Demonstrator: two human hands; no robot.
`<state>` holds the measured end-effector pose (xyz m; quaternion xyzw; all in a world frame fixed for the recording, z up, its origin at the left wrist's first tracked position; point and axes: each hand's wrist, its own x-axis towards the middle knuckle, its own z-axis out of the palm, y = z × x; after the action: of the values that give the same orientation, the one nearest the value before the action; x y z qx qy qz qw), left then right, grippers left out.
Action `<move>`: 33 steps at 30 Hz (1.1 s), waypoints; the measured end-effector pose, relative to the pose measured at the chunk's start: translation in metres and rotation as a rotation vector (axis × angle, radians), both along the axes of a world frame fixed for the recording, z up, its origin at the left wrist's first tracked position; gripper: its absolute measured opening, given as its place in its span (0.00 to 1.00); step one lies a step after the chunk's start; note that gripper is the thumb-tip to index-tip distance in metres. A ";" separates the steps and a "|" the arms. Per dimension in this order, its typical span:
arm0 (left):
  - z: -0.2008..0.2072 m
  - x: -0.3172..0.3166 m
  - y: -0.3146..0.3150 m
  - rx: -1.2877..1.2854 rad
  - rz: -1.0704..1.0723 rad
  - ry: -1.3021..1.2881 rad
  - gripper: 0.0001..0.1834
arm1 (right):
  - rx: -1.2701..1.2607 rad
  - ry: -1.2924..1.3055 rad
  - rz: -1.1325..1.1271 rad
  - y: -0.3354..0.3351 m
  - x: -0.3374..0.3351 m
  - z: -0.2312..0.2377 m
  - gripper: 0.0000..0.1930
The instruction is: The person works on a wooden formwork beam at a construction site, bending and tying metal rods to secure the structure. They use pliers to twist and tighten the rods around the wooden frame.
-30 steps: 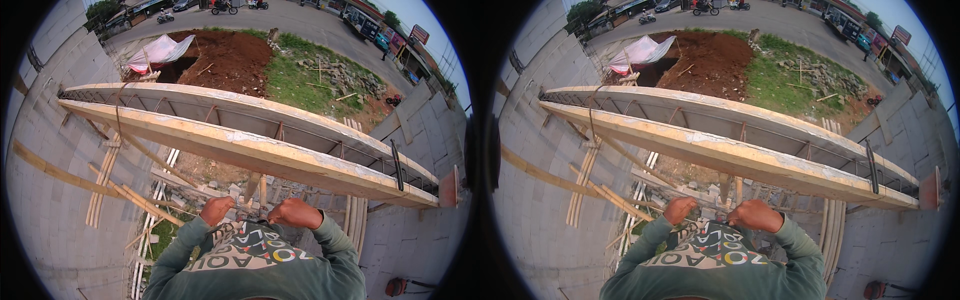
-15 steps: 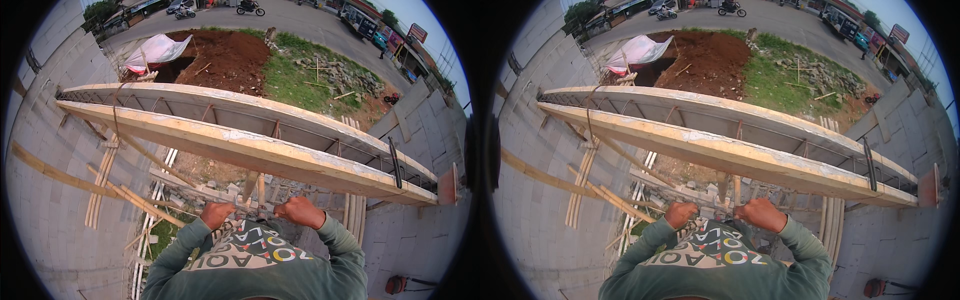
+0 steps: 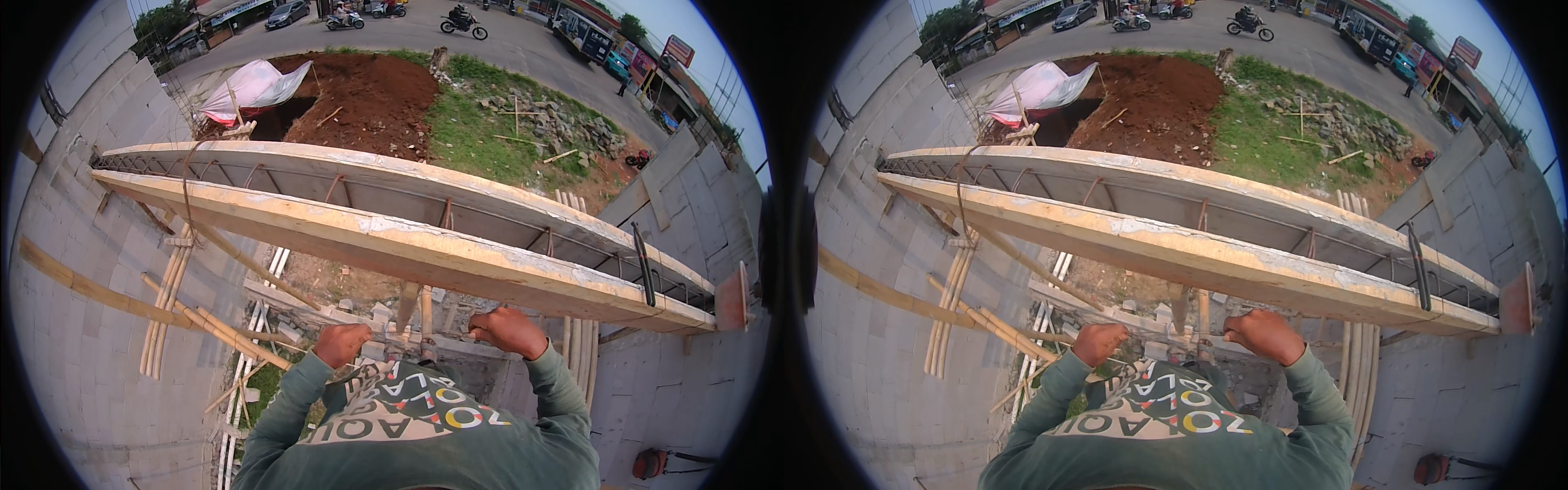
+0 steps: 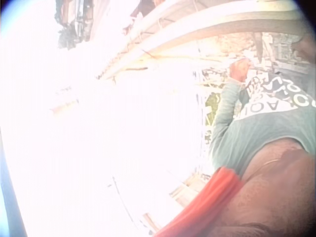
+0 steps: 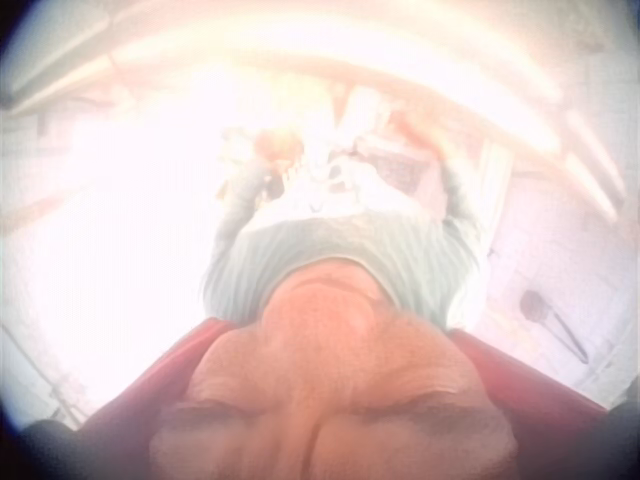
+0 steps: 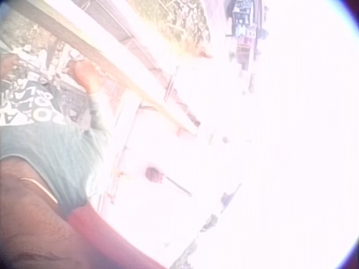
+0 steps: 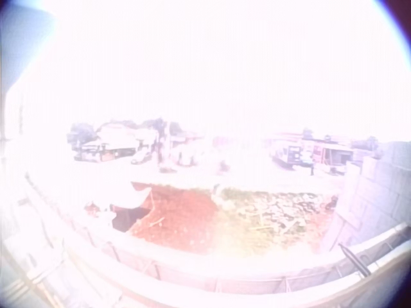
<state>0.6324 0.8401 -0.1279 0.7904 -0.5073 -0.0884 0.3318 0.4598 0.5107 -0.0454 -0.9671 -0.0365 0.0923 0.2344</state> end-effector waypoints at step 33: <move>-0.039 0.006 0.007 0.082 -0.433 0.998 0.23 | 0.272 -0.337 -0.060 0.040 0.012 -0.015 0.06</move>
<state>0.6383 0.8474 -0.1671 0.5424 -0.4355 -0.5387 0.4753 0.4723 0.5502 -0.0600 -0.9289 -0.0583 -0.0833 0.3562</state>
